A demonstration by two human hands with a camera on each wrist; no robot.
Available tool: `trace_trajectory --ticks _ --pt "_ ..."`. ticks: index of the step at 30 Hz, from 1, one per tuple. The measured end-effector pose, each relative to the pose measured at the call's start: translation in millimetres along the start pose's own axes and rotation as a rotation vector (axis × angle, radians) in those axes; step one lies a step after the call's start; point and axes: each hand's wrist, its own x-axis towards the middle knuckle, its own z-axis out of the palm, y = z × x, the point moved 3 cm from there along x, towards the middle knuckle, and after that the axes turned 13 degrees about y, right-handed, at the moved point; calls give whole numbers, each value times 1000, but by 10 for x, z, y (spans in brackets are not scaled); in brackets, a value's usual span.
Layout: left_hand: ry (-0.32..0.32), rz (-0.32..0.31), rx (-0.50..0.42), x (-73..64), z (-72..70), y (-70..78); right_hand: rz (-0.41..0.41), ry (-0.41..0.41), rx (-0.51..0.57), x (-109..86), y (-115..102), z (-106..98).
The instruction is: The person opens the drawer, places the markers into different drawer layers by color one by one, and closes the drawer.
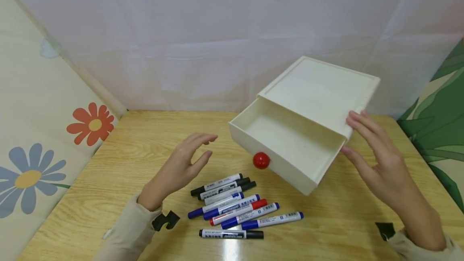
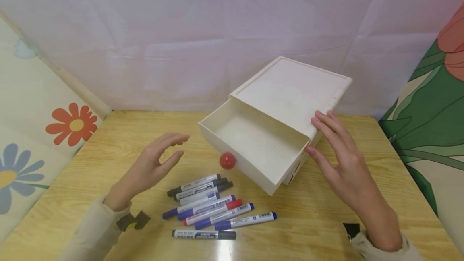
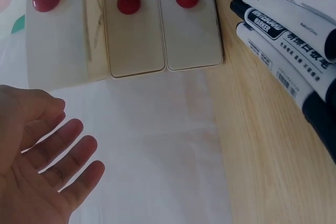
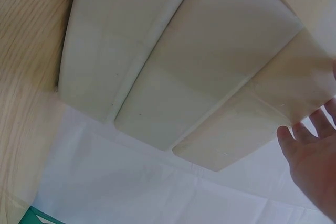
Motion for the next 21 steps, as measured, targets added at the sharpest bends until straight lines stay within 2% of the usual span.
trace_trajectory --ticks 10,21 --pt "-28 -49 3 -96 10 -74 -11 5 -1 1 3 1" --pt "-56 -68 3 -178 34 -120 -10 3 6 10 6 5"
